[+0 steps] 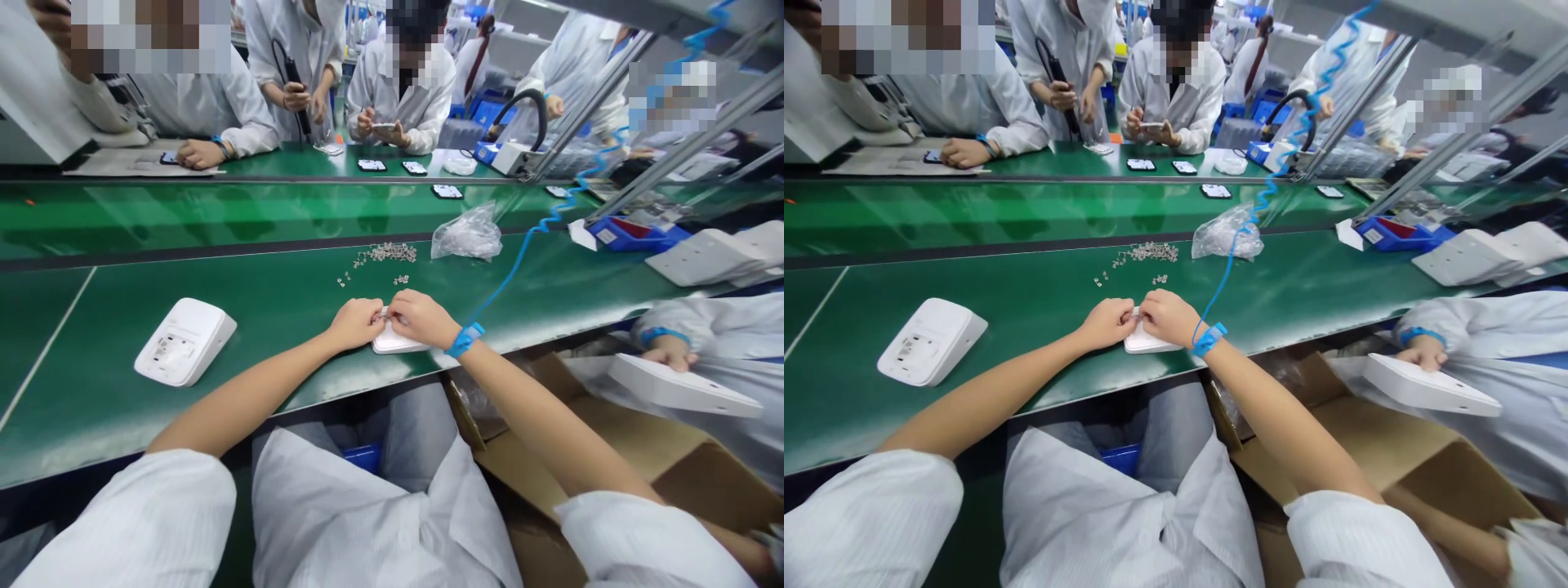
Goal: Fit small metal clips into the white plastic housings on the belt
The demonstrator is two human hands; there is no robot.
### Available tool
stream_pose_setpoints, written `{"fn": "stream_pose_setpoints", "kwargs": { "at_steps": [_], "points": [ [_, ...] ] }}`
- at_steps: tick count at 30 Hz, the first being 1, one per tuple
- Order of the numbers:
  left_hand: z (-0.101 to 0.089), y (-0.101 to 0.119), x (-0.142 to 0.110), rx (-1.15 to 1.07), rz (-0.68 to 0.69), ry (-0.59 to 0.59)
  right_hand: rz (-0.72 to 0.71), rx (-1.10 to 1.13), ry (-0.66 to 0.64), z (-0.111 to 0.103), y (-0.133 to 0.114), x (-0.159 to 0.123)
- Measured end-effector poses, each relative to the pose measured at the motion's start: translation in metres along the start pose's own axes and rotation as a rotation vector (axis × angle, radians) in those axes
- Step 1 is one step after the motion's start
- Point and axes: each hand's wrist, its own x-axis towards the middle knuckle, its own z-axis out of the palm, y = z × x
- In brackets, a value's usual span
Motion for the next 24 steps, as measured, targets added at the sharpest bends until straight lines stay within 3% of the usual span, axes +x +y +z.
{"fn": "stream_pose_setpoints", "kwargs": {
  "at_steps": [11,18,24],
  "points": [
    [0.001,-0.001,0.001,0.054,0.006,0.004,-0.028,-0.006,-0.001,0.000,0.001,-0.001],
    [0.002,-0.001,0.001,0.044,0.000,0.011,-0.015,-0.129,-0.023,0.004,-0.003,0.000],
    [-0.002,-0.002,0.002,0.032,0.037,-0.007,0.085,-0.101,-0.124,-0.014,-0.005,0.013]
  ]
}}
